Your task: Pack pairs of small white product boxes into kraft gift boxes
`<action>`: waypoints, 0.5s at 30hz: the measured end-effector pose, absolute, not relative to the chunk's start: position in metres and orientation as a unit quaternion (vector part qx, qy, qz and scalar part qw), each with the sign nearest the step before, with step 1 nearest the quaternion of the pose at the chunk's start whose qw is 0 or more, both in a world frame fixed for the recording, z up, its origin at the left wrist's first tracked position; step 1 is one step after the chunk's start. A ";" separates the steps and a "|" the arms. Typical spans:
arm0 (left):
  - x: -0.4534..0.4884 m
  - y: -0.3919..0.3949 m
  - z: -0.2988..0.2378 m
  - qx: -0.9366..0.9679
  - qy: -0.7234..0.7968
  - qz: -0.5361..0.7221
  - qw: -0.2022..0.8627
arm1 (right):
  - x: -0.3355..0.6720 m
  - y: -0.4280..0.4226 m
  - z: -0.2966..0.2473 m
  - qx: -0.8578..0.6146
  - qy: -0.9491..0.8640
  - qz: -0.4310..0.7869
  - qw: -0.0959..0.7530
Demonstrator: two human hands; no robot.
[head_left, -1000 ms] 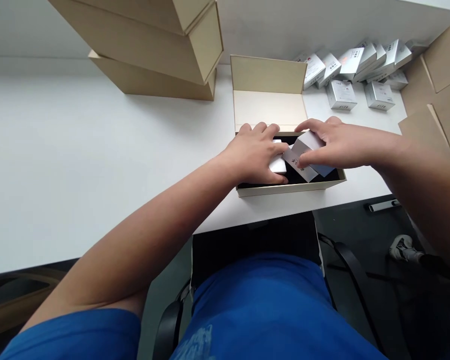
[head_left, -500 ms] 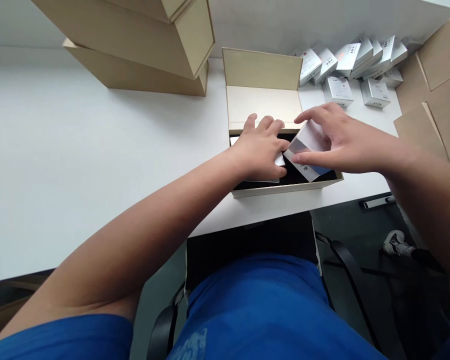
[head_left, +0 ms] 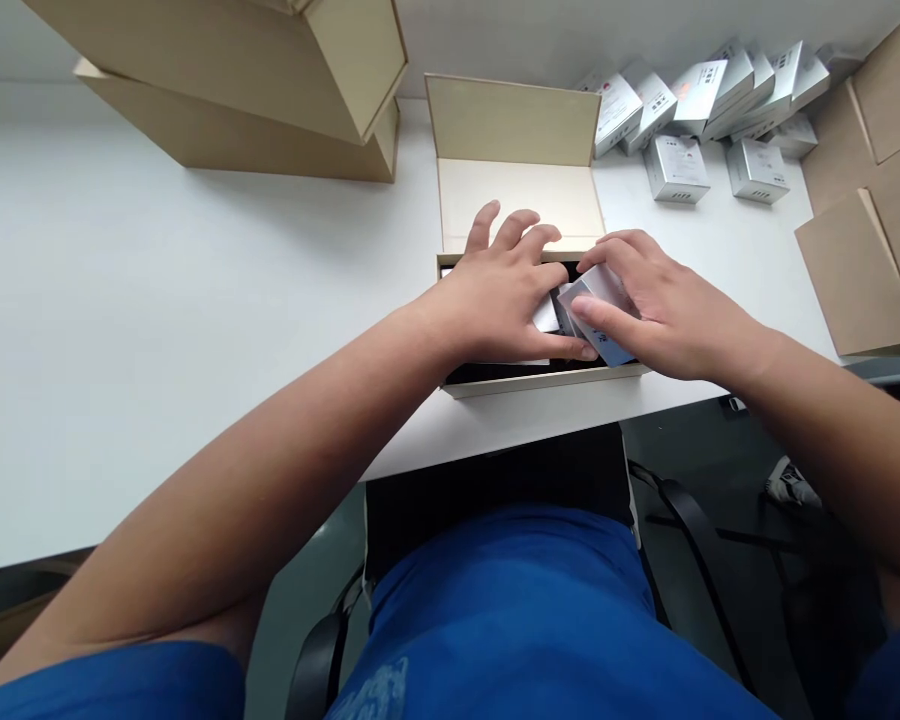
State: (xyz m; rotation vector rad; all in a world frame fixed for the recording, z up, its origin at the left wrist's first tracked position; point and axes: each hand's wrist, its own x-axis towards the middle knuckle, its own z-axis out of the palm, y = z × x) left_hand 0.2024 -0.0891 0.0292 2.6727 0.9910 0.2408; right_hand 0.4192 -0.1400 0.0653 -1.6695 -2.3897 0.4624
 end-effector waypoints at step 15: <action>0.202 -0.088 0.025 0.932 0.334 0.071 0.125 | 0.406 -0.151 0.066 -0.626 -0.779 -0.029 0.024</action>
